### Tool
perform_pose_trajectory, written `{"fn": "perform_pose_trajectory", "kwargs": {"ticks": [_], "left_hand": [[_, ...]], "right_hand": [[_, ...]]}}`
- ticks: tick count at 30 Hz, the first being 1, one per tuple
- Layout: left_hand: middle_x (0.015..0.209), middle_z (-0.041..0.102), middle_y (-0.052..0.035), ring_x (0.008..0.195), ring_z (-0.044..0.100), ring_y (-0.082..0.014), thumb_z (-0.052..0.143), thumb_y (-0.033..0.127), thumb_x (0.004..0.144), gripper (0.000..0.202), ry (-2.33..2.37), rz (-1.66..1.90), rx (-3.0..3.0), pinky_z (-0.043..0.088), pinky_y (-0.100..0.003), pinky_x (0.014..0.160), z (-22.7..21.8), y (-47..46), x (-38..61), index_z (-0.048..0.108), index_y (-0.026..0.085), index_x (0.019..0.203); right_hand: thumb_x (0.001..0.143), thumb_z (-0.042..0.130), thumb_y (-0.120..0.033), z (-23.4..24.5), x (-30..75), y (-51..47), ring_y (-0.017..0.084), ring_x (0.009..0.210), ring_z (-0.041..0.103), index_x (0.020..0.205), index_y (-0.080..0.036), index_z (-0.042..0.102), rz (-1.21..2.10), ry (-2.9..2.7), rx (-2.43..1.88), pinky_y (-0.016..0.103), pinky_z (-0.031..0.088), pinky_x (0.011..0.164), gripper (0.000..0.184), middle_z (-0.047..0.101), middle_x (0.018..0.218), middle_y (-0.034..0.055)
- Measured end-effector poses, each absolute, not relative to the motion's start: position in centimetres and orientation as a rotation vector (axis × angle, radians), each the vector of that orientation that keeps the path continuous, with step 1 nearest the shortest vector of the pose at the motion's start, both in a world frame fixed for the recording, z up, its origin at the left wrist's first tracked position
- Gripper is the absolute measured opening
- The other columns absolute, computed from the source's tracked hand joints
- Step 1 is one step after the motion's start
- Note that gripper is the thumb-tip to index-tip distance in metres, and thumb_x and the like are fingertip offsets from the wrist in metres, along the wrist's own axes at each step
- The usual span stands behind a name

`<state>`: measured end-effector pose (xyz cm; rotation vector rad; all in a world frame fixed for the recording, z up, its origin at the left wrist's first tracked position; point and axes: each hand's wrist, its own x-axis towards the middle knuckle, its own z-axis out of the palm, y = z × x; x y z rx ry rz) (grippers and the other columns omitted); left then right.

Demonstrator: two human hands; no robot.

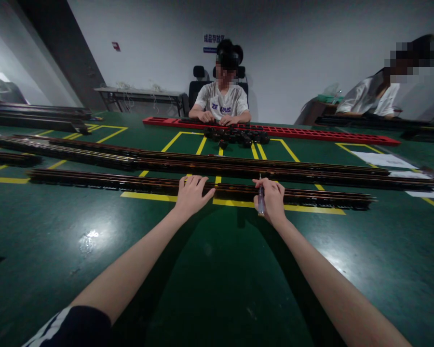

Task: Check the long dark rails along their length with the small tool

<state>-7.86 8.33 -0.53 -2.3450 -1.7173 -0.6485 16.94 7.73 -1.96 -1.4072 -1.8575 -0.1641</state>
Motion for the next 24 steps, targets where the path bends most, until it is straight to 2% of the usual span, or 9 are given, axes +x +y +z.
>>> {"fn": "perform_pose_trajectory", "kwargs": {"ticks": [7,13,19,24], "left_hand": [[0.122,0.061,-0.0135,0.115,0.051,-0.0276,0.034,0.048,0.092,0.049,-1.716,-0.654,-2.357,0.031,-0.048,0.102,-0.5,8.3,-7.8,0.056,0.015,0.121],[0.123,0.060,-0.0134,0.117,0.050,-0.0269,0.034,0.043,0.091,0.047,-1.705,-0.677,-2.400,0.028,-0.049,0.104,-0.4,8.3,-7.9,0.055,0.014,0.123],[0.120,0.061,-0.0123,0.116,0.051,-0.0263,0.034,0.035,0.090,0.043,-1.682,-0.689,-2.413,0.027,-0.049,0.105,-0.5,8.3,-7.8,0.056,0.015,0.120],[0.117,0.063,-0.0109,0.113,0.053,-0.0253,0.034,0.028,0.088,0.040,-1.658,-0.696,-2.419,0.027,-0.049,0.105,-0.5,8.2,-7.9,0.058,0.016,0.117]], "right_hand": [[0.067,0.052,-0.019,-1.9,16.2,7.7,0.025,0.099,0.057,0.090,-0.023,0.046,-0.224,-1.932,-1.425,0.042,0.032,0.093,0.024,0.068,0.104,0.0062],[0.062,0.047,-0.008,-2.2,16.1,8.1,0.022,0.097,0.056,0.089,-0.024,0.045,-0.175,-1.832,-1.481,0.039,0.032,0.090,0.032,0.069,0.103,-0.0002],[0.075,0.042,-0.007,-1.7,16.1,7.5,0.022,0.100,0.054,0.083,-0.024,0.047,-0.278,-1.949,-1.476,0.039,0.030,0.092,0.019,0.069,0.096,0.0028],[0.071,0.052,-0.014,-1.4,15.7,6.9,0.023,0.103,0.053,0.089,-0.022,0.049,-0.329,-2.034,-1.414,0.039,0.029,0.096,0.020,0.067,0.097,0.0052]]}}
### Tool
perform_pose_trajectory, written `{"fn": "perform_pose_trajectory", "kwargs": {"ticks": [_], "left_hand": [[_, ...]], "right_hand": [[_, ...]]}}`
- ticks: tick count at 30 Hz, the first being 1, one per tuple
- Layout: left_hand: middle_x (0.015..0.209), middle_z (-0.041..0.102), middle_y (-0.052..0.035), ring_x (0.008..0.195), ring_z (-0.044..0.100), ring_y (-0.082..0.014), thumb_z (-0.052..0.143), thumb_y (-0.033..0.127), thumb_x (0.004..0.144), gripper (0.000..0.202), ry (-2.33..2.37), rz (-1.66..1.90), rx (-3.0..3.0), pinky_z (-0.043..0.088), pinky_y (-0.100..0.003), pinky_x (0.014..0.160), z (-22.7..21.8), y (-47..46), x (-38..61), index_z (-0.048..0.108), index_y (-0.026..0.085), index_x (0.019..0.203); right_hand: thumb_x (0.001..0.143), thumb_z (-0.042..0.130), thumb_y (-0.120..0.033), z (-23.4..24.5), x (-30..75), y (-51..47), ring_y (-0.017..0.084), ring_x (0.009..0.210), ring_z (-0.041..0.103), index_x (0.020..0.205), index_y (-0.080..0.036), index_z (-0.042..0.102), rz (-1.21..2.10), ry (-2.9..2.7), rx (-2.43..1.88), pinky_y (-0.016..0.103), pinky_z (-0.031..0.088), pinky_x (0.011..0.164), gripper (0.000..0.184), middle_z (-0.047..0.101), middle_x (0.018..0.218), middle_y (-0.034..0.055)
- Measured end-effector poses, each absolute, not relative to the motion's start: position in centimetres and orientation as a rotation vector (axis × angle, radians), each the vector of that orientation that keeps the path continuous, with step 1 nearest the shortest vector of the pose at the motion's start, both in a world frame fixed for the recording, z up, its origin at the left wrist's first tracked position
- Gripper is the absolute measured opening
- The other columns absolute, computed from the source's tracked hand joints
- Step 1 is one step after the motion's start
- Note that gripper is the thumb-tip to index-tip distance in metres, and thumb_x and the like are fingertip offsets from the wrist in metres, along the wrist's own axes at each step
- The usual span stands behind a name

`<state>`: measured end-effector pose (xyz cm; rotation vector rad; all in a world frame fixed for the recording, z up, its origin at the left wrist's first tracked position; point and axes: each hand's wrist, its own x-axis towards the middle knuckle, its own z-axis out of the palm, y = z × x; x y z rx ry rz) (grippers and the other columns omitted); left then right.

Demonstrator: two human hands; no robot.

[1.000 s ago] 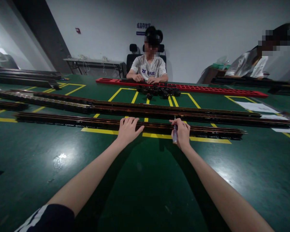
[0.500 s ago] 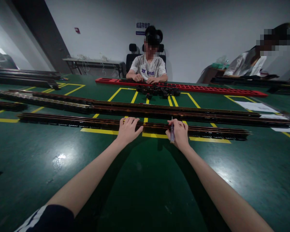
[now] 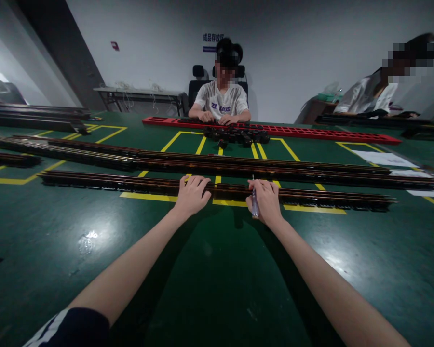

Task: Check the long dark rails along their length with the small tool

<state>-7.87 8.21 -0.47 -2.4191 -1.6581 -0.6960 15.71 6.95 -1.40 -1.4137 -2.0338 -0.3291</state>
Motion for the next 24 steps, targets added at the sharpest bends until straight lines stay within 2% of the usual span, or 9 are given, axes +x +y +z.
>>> {"fn": "perform_pose_trajectory", "kwargs": {"ticks": [5,10,14,21,24], "left_hand": [[0.117,0.063,-0.0103,0.113,0.053,-0.0248,0.035,0.021,0.086,0.038,-1.662,-0.690,-2.417,0.028,-0.049,0.105,-0.6,8.3,-7.9,0.057,0.018,0.117],[0.116,0.063,-0.0103,0.115,0.052,-0.0252,0.035,0.013,0.083,0.041,-1.675,-0.683,-2.379,0.027,-0.050,0.105,-0.8,8.3,-8.0,0.058,0.019,0.116],[0.116,0.063,-0.0103,0.115,0.053,-0.0249,0.035,0.011,0.082,0.041,-1.693,-0.705,-2.368,0.027,-0.051,0.105,-0.8,8.3,-8.1,0.058,0.019,0.115],[0.116,0.063,-0.0111,0.115,0.052,-0.0254,0.036,0.010,0.082,0.040,-1.705,-0.697,-2.370,0.026,-0.052,0.106,-0.7,8.3,-8.1,0.058,0.017,0.115],[0.115,0.063,-0.0114,0.114,0.052,-0.0257,0.035,0.009,0.082,0.040,-1.715,-0.697,-2.356,0.026,-0.052,0.106,-0.7,8.3,-8.1,0.059,0.017,0.114]], "right_hand": [[0.073,0.052,-0.018,-1.8,15.7,7.5,0.024,0.099,0.055,0.088,-0.022,0.049,-0.294,-1.952,-1.531,0.040,0.031,0.092,0.017,0.068,0.096,0.0059],[0.074,0.047,-0.012,-2.1,15.3,7.8,0.022,0.100,0.054,0.084,-0.024,0.047,-0.255,-1.919,-1.541,0.039,0.029,0.092,0.016,0.068,0.092,0.0028],[0.074,0.041,-0.008,-1.8,15.7,7.5,0.023,0.099,0.054,0.085,-0.024,0.047,-0.254,-1.870,-1.606,0.039,0.030,0.089,0.020,0.068,0.094,0.0040],[0.063,0.047,-0.010,-1.8,16.2,7.5,0.022,0.100,0.054,0.085,-0.024,0.044,-0.236,-1.874,-1.540,0.037,0.029,0.093,0.026,0.069,0.101,0.0026],[0.066,0.051,-0.015,-1.7,15.8,7.4,0.023,0.100,0.055,0.086,-0.023,0.044,-0.263,-1.940,-1.462,0.039,0.028,0.095,0.023,0.068,0.103,0.0044]]}}
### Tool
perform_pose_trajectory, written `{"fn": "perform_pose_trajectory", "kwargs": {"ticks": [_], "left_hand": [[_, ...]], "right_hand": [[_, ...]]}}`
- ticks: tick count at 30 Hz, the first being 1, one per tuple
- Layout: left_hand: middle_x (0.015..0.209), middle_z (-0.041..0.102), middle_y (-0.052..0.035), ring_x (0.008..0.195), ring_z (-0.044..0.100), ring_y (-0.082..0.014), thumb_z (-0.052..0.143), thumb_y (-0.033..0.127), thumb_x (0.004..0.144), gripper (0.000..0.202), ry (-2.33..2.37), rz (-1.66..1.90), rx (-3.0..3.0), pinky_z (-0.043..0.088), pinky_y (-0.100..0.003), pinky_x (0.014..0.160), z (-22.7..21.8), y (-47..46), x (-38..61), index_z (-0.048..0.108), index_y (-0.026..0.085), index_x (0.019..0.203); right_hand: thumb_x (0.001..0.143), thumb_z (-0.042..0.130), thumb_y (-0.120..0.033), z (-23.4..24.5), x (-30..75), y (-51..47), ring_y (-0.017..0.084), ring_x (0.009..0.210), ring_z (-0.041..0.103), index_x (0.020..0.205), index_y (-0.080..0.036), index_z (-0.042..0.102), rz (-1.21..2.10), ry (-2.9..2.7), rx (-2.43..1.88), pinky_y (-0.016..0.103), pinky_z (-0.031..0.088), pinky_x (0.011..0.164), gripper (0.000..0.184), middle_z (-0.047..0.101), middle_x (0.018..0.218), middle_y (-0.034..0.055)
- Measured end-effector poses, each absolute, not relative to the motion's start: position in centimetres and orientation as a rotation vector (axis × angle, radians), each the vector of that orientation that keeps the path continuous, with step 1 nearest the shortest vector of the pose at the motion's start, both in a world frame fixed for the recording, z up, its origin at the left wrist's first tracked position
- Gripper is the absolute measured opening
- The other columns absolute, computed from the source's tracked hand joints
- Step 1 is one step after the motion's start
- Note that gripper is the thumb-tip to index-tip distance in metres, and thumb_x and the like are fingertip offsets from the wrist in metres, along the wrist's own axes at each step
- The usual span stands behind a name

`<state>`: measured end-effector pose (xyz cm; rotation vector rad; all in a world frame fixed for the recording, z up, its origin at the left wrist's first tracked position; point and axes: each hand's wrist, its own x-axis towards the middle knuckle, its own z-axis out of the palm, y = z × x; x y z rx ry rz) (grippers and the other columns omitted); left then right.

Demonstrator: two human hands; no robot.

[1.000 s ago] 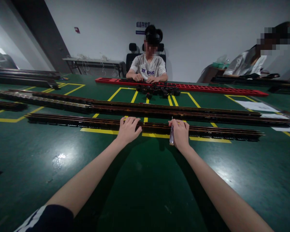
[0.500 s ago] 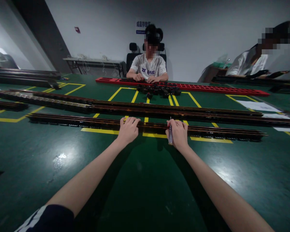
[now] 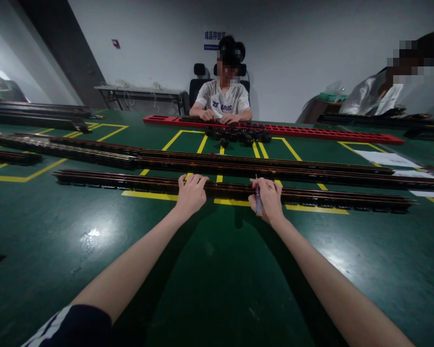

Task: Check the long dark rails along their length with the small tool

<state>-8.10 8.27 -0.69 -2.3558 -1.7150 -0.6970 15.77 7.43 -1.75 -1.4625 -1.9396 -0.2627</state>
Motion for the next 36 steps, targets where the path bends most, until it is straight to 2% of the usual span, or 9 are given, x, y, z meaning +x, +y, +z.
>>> {"fn": "perform_pose_trajectory", "kwargs": {"ticks": [5,10,15,20,24,28,36], "left_hand": [[0.113,0.063,-0.0105,0.113,0.053,-0.0249,0.031,0.006,0.082,0.043,-1.738,-0.696,-2.363,0.028,-0.050,0.105,-0.7,8.3,-8.1,0.060,0.019,0.112],[0.114,0.063,-0.0113,0.115,0.052,-0.0253,0.030,0.005,0.082,0.044,-1.760,-0.710,-2.381,0.029,-0.050,0.104,-0.5,8.2,-7.9,0.060,0.019,0.112],[0.116,0.063,-0.0123,0.114,0.053,-0.0257,0.031,0.003,0.080,0.048,-1.740,-0.704,-2.390,0.029,-0.050,0.104,-0.5,8.3,-7.8,0.059,0.017,0.116],[0.121,0.060,-0.0124,0.118,0.051,-0.0256,0.031,0.001,0.078,0.052,-1.737,-0.704,-2.363,0.030,-0.049,0.104,-0.7,8.4,-7.9,0.055,0.016,0.122],[0.121,0.061,-0.0123,0.119,0.051,-0.0259,0.032,0.003,0.080,0.050,-1.706,-0.691,-2.380,0.031,-0.049,0.103,-0.8,8.4,-8.0,0.056,0.017,0.121],[0.120,0.061,-0.0122,0.118,0.051,-0.0260,0.032,0.003,0.080,0.049,-1.709,-0.680,-2.373,0.031,-0.049,0.103,-0.7,8.3,-8.0,0.057,0.017,0.120],[0.120,0.061,-0.0124,0.118,0.051,-0.0268,0.031,0.004,0.081,0.049,-1.727,-0.684,-2.368,0.030,-0.050,0.103,-0.6,8.3,-7.9,0.057,0.017,0.120]], "right_hand": [[0.074,0.050,-0.018,-1.6,15.5,7.4,0.026,0.101,0.054,0.090,-0.022,0.045,-0.286,-2.044,-1.443,0.042,0.028,0.095,0.017,0.067,0.099,0.0079],[0.074,0.047,-0.015,-1.9,15.3,7.5,0.023,0.100,0.055,0.086,-0.024,0.044,-0.265,-1.990,-1.481,0.040,0.028,0.094,0.015,0.068,0.095,0.0040],[0.069,0.046,-0.012,-2.2,15.5,7.6,0.022,0.099,0.055,0.082,-0.024,0.043,-0.232,-1.860,-1.542,0.039,0.028,0.092,0.018,0.068,0.091,0.0016],[0.062,0.046,-0.010,-2.3,16.6,7.8,0.024,0.096,0.056,0.082,-0.024,0.043,-0.248,-1.767,-1.599,0.040,0.030,0.087,0.024,0.067,0.090,0.0034],[0.061,0.044,-0.009,-2.6,16.7,8.0,0.024,0.098,0.056,0.082,-0.024,0.043,-0.292,-1.774,-1.517,0.041,0.029,0.090,0.026,0.066,0.091,0.0029],[0.063,0.048,-0.011,-2.8,16.1,8.0,0.024,0.100,0.055,0.086,-0.023,0.046,-0.343,-1.878,-1.416,0.042,0.026,0.093,0.025,0.066,0.096,0.0031],[0.071,0.051,-0.020,-2.4,16.0,7.9,0.023,0.098,0.054,0.083,-0.023,0.045,-0.275,-1.878,-1.462,0.041,0.027,0.090,0.014,0.067,0.096,0.0031]]}}
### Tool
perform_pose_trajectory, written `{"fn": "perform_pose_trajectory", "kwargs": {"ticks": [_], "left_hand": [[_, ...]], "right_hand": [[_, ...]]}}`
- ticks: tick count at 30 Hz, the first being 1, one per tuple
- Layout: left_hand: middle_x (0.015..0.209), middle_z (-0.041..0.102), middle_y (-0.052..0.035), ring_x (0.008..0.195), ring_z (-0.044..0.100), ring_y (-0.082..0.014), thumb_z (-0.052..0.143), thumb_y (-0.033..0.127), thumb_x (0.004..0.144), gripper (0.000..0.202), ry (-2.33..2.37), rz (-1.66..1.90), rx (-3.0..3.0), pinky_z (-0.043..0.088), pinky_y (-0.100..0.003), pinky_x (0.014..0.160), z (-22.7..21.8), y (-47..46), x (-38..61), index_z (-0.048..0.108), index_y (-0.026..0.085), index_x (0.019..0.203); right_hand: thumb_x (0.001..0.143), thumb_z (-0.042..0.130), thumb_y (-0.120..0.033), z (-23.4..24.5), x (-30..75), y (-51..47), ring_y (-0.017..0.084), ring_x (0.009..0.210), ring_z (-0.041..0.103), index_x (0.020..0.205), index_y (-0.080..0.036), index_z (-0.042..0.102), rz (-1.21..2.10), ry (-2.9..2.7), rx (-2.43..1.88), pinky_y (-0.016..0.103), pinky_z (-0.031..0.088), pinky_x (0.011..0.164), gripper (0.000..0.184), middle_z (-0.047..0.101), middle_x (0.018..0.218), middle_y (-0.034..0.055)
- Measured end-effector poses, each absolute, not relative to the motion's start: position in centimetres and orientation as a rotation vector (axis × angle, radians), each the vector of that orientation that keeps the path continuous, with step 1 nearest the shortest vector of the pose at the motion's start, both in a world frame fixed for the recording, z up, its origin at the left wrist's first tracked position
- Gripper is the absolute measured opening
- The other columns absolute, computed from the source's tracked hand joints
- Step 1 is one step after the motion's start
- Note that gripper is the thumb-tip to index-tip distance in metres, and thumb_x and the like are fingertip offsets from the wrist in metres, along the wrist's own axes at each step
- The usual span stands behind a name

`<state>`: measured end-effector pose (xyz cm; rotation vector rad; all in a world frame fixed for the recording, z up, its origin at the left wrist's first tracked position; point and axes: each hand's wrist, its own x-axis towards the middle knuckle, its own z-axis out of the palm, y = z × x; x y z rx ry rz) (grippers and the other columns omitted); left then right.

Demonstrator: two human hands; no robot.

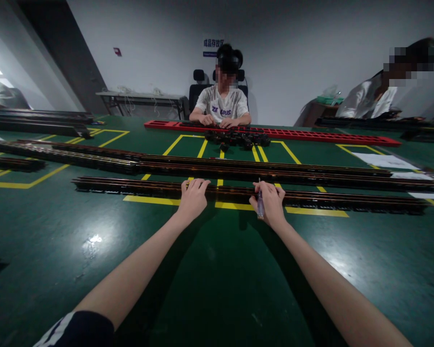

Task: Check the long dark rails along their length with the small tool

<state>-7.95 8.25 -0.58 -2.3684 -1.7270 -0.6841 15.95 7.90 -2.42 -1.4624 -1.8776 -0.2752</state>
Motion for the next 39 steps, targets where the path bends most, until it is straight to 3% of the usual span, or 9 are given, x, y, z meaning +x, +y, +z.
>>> {"fn": "perform_pose_trajectory", "kwargs": {"ticks": [11,21,28,34,39], "left_hand": [[0.119,0.061,-0.0121,0.116,0.051,-0.0261,0.035,0.006,0.079,0.047,-1.725,-0.708,-2.349,0.031,-0.048,0.101,-0.7,8.3,-8.0,0.056,0.018,0.120],[0.120,0.061,-0.0124,0.117,0.051,-0.0261,0.034,0.009,0.083,0.044,-1.740,-0.688,-2.374,0.030,-0.049,0.104,-0.6,8.3,-8.1,0.057,0.017,0.119],[0.120,0.060,-0.0125,0.119,0.049,-0.0266,0.035,0.010,0.082,0.043,-1.778,-0.712,-2.322,0.029,-0.051,0.104,-0.7,8.2,-8.1,0.057,0.018,0.118],[0.118,0.060,-0.0122,0.121,0.047,-0.0275,0.041,0.024,0.084,0.037,-1.723,-0.728,-2.342,0.024,-0.052,0.106,-1.0,8.4,-8.2,0.058,0.018,0.116],[0.116,0.061,-0.0114,0.119,0.048,-0.0269,0.042,0.030,0.084,0.037,-1.711,-0.738,-2.337,0.023,-0.052,0.106,-1.3,8.6,-8.2,0.058,0.017,0.115]], "right_hand": [[0.071,0.041,-0.003,-1.9,16.0,7.4,0.023,0.100,0.055,0.083,-0.024,0.046,-0.346,-1.894,-1.532,0.040,0.029,0.087,0.025,0.067,0.096,0.0039],[0.075,0.053,-0.021,-2.4,15.9,7.7,0.025,0.101,0.056,0.086,-0.023,0.046,-0.285,-1.951,-1.448,0.041,0.029,0.089,0.013,0.068,0.098,0.0058],[0.070,0.051,-0.018,-2.4,15.7,7.9,0.025,0.108,0.055,0.084,-0.026,0.042,-0.166,-1.831,-1.454,0.043,0.030,0.091,0.018,0.066,0.107,0.0037],[0.072,0.040,-0.010,-3.2,16.3,8.3,0.023,0.110,0.055,0.087,-0.025,0.045,-0.189,-1.813,-1.485,0.042,0.032,0.091,0.021,0.066,0.106,0.0040],[0.075,0.045,-0.017,-3.5,16.1,8.3,0.024,0.112,0.054,0.087,-0.024,0.047,-0.320,-1.887,-1.429,0.042,0.029,0.093,0.014,0.067,0.107,0.0050]]}}
